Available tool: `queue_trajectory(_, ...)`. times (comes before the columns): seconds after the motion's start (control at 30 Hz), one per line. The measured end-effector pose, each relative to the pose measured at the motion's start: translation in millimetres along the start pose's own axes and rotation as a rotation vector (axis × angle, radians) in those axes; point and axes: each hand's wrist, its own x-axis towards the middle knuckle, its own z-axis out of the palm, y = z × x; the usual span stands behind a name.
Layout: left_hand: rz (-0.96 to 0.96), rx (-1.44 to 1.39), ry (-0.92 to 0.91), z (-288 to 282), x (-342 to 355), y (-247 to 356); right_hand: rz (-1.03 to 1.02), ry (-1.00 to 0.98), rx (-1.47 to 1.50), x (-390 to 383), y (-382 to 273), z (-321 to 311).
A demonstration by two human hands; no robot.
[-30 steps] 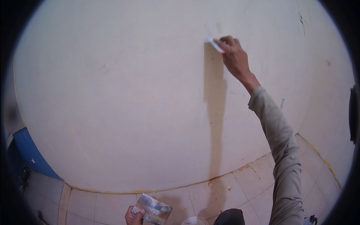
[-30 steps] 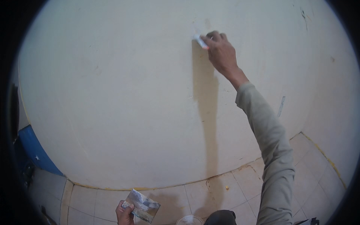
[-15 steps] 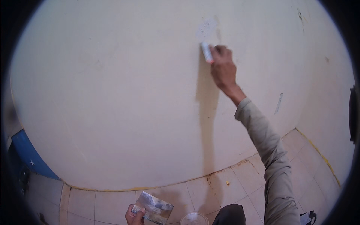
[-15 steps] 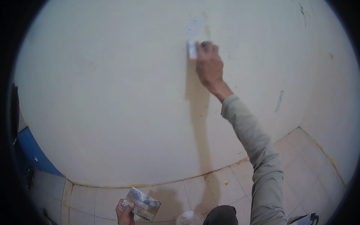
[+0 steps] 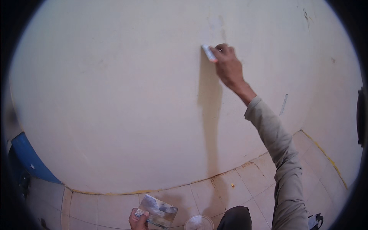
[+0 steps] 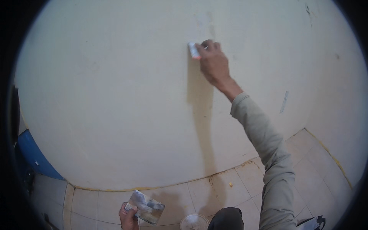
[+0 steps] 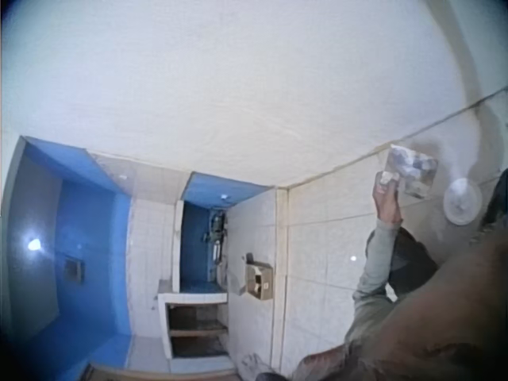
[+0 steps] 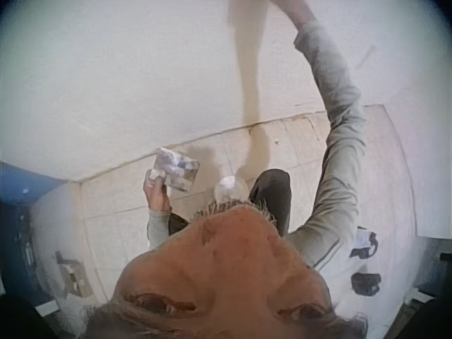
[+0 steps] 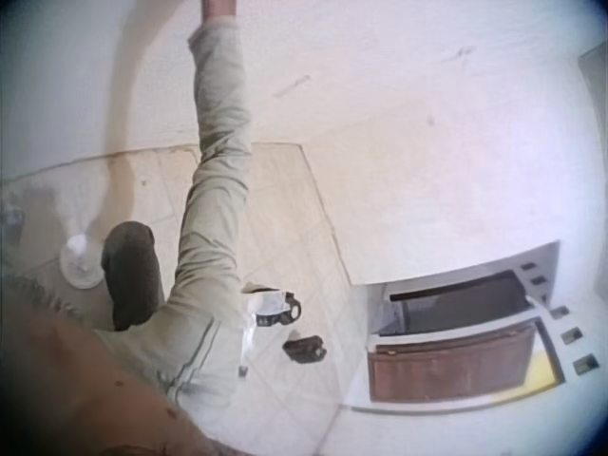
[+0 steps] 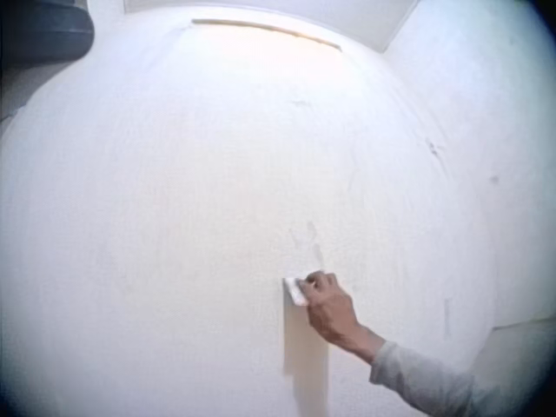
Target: The person applies white plaster to a wall using a putty knife and a hawk. They repeatedly scoop plaster from a bucket, transfer it to the hawk, and smooth it onto the wall surface to cover imperfections.
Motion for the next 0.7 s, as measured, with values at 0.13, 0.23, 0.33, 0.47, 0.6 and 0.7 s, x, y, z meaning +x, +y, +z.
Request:
queue_trajectory(0.13, 0.009, 0.002, -0.016, -2.3, 5.6, -6.0, 0.171, 0.14, -0.119, 67.6, 34.8, -12.2)
queue_trajectory(0.23, 0.019, 0.013, 0.0, -3.9, 6.3, -12.2, 0.16, 0.155, -0.189, 84.7, 39.3, -8.4)
queue_trajectory(0.33, 0.021, 0.006, 0.029, 1.4, 3.9, -6.1, 0.023, 0.122, -0.156, 60.0, 12.2, 7.6)
queue_trajectory(0.47, 0.0, 0.034, 0.014, -3.6, 1.6, -4.7, -0.076, -0.012, -0.03, 14.8, 1.9, -2.2)
queue_trajectory(0.6, 0.013, 0.046, -0.015, -1.9, 3.3, -2.4, 0.026, 0.157, -0.116, 50.6, 21.8, -3.7)
queue_trajectory(0.7, 0.032, 0.033, -0.009, -1.0, 6.2, -7.6, -0.054, 0.254, -0.227, 50.1, 25.1, 21.9)
